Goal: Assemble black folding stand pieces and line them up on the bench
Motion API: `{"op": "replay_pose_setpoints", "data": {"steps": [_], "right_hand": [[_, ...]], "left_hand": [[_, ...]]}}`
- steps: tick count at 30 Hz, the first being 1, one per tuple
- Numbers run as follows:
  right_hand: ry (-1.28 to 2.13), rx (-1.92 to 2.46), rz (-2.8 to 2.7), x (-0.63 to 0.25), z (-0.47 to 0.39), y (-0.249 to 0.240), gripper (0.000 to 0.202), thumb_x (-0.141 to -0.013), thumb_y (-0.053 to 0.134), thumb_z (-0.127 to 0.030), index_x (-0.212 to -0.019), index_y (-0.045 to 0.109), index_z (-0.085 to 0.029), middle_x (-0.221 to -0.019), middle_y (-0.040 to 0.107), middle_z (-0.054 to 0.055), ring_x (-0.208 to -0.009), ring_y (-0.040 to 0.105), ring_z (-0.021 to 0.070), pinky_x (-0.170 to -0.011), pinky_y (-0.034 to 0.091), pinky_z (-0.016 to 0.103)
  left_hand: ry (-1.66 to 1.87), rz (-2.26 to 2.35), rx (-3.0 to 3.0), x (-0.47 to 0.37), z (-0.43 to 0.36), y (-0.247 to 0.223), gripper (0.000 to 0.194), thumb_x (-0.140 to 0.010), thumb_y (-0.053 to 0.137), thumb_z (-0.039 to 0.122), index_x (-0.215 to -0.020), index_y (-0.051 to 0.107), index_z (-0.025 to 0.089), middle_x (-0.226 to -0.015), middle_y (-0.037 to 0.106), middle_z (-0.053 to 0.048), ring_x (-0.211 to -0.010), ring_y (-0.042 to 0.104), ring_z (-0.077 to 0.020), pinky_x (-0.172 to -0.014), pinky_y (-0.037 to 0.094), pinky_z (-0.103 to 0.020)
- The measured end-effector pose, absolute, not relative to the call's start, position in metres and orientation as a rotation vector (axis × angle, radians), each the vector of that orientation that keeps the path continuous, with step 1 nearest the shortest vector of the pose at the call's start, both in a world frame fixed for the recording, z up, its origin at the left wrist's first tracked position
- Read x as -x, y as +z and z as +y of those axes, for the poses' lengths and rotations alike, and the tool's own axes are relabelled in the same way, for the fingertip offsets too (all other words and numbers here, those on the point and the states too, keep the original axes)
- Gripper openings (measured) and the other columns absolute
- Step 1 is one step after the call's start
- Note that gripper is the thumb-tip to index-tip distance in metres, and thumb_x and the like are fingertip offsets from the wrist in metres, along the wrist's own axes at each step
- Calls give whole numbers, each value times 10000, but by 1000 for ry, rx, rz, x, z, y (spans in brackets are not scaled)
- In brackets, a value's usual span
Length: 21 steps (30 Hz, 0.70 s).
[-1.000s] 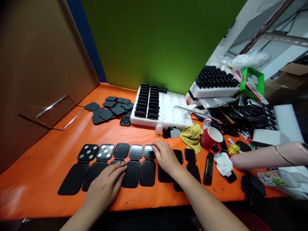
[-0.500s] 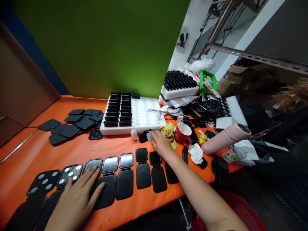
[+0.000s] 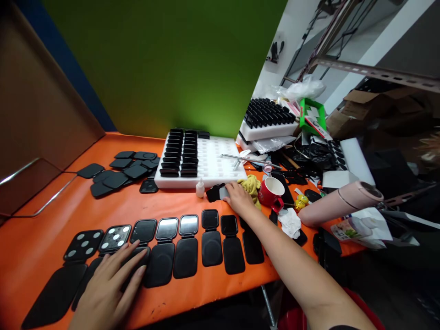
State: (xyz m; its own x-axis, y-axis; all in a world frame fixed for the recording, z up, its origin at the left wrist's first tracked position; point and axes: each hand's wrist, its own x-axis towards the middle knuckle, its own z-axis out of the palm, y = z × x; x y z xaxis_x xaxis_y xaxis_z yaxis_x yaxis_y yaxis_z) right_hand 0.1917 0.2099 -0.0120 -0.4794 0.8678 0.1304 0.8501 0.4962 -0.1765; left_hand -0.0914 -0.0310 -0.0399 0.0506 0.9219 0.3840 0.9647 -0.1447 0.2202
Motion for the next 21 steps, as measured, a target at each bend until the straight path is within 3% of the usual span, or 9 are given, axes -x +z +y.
{"op": "replay_pose_setpoints", "data": {"steps": [4,8,10,12,15,18,21], "right_hand": [[140,1510,-2453,-196,202,-9,245,-804,522,-268,-1025,557,-168,-1058,516,135,-1022,459,281,-857,375,402],[317,1443,-2442,-190,174,14,197,-860,422,-320,-871,571,-192,-800,583,63,-770,552,213,-691,433,321],[604,1279,-2450,-176,151,30,176,-863,427,-324,-849,565,-215,-774,596,33,-717,560,183,-661,432,285],[981,1039,-2498,-155,125,42,163,-857,446,-307,-808,581,-231,-771,604,20,-717,559,171,-667,423,272],[1421,770,-2442,-117,93,45,66,-809,524,-255,-836,583,-240,-803,608,6,-743,555,156,-687,419,259],[1825,780,-2007,-81,76,31,264,-809,511,-242,-1071,476,-253,-893,586,10,-784,558,141,-714,439,263],[1927,858,-1904,-53,72,20,176,-825,489,-301,-975,514,-212,-810,566,4,-702,538,128,-640,437,246]], "left_hand": [[-904,-2039,2172,83,-42,-36,355,-782,526,240,-1136,550,233,-1256,502,-98,-1152,456,-282,-982,327,-514],[-1368,-2366,2151,61,-43,-23,312,-799,522,277,-1107,570,286,-1178,566,-52,-1085,517,-233,-929,412,-414],[-1758,-2711,2081,49,-36,-15,299,-828,472,348,-1095,581,270,-1111,612,-53,-1007,568,-212,-869,455,-372],[-2313,-3047,1824,42,-26,-9,404,-843,415,425,-1164,537,211,-1050,640,-89,-832,625,-182,-744,502,-338],[-3007,-3089,1361,44,-17,-4,527,-759,569,412,-1207,488,147,-894,660,-80,-667,615,-131,-610,492,-261],[-3058,-2943,1015,57,-21,-3,591,-660,684,351,-1177,487,143,-895,647,-58,-721,620,-133,-645,493,-245],[-2750,-2924,903,72,-32,-6,508,-660,667,396,-1074,512,145,-924,650,-63,-744,638,-160,-688,518,-291]]}}
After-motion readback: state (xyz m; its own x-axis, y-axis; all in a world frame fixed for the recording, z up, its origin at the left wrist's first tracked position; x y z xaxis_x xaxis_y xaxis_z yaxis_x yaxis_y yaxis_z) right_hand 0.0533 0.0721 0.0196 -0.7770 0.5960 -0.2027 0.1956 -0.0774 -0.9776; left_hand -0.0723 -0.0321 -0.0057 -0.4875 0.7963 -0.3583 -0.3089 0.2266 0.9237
